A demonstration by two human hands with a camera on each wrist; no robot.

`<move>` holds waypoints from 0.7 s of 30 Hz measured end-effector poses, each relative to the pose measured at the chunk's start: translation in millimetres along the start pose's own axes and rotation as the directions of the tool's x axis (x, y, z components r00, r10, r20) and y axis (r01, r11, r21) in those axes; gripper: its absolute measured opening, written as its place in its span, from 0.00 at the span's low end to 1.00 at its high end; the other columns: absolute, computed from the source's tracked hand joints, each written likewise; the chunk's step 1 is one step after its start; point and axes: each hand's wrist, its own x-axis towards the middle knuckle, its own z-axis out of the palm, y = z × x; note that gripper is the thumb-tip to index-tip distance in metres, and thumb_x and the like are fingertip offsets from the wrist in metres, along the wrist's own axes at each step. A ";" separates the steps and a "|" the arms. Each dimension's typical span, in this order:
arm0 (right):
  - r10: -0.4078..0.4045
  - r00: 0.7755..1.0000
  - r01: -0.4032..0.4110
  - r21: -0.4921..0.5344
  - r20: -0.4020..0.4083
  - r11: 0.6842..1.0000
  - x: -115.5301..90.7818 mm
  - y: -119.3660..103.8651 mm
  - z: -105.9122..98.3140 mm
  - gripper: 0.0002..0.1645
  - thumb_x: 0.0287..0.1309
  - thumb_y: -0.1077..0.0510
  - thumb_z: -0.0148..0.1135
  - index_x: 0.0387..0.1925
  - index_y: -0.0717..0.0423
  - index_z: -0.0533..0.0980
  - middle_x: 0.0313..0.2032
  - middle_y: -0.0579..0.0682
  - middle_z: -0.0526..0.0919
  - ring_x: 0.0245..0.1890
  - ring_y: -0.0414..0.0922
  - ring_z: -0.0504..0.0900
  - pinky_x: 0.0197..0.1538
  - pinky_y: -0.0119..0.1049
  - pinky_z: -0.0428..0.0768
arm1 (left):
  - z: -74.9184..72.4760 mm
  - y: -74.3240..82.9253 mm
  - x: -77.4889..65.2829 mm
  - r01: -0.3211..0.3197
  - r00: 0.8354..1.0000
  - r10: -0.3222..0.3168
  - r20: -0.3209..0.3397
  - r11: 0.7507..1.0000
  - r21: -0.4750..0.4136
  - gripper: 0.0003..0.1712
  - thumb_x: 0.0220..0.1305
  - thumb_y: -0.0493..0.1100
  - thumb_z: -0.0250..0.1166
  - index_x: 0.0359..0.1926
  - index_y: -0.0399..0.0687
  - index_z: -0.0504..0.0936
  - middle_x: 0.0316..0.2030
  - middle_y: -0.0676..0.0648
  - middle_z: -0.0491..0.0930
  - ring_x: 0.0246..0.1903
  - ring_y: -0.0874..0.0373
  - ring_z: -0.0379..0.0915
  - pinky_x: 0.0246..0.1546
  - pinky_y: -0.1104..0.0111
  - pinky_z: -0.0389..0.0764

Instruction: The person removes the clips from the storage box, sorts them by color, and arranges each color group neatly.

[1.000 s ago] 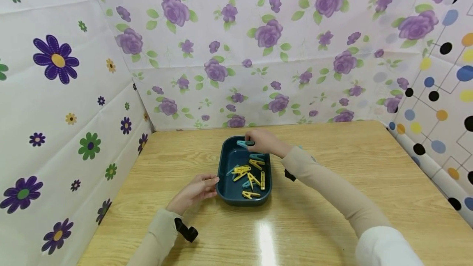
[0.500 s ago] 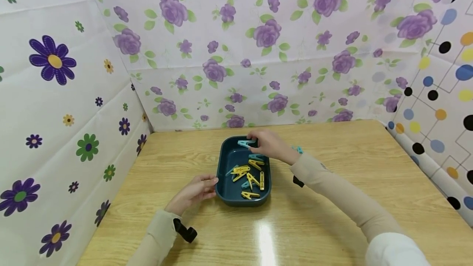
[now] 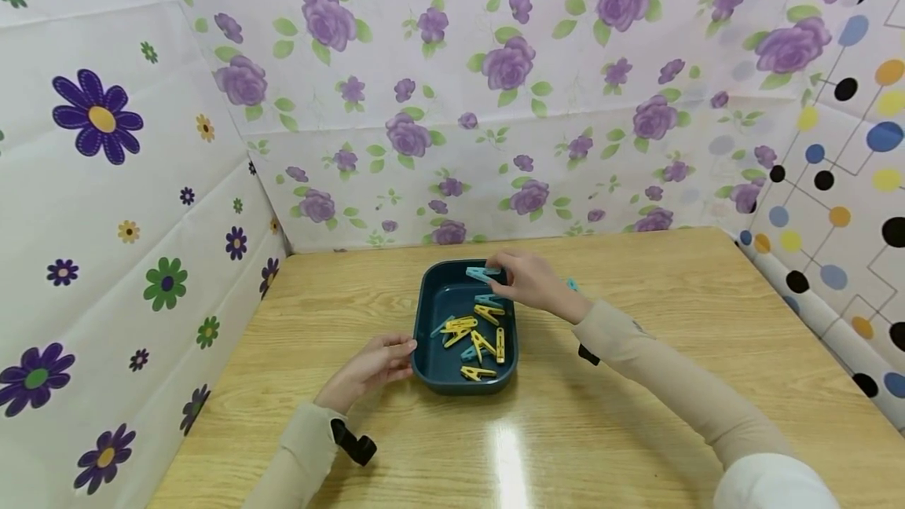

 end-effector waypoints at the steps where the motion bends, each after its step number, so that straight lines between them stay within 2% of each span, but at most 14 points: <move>1: 0.001 1.000 -0.001 -0.003 -0.006 1.000 -1.9 0.9 -0.1 0.14 0.59 0.54 0.66 0.46 0.52 0.79 0.39 0.48 0.84 0.23 0.34 0.72 0.27 0.28 0.73 | 0.2 -0.1 0.2 0.002 1.000 -0.002 -0.002 1.000 -0.003 0.17 0.71 0.42 0.57 0.52 0.33 0.69 0.31 0.52 0.79 0.30 0.65 0.78 0.35 0.75 0.82; 8: -0.019 0.998 0.019 0.009 -0.062 1.000 -15.1 6.9 -1.9 0.16 0.57 0.55 0.68 0.45 0.55 0.80 0.39 0.52 0.84 0.24 0.40 0.75 0.27 0.29 0.73 | 1.1 0.0 0.9 0.003 1.000 -0.003 -0.011 1.000 -0.002 0.17 0.72 0.42 0.56 0.52 0.32 0.69 0.31 0.51 0.80 0.29 0.65 0.78 0.34 0.75 0.82; 12: -0.021 0.995 0.022 0.007 -0.096 1.000 -22.4 10.8 -1.8 0.15 0.55 0.55 0.70 0.44 0.55 0.80 0.38 0.51 0.83 0.24 0.41 0.76 0.27 0.29 0.74 | 1.7 0.2 -0.6 0.002 1.000 -0.002 -0.002 1.000 -0.003 0.16 0.72 0.42 0.56 0.52 0.33 0.69 0.31 0.52 0.79 0.29 0.66 0.78 0.35 0.75 0.82; 21: -0.002 0.991 0.004 0.013 -0.137 1.000 -37.2 21.1 -0.1 0.16 0.52 0.56 0.72 0.43 0.57 0.81 0.37 0.51 0.82 0.22 0.37 0.71 0.26 0.29 0.72 | 2.0 0.8 -2.3 0.000 1.000 0.000 -0.004 1.000 -0.013 0.17 0.72 0.42 0.56 0.53 0.32 0.67 0.32 0.52 0.78 0.30 0.66 0.77 0.35 0.76 0.81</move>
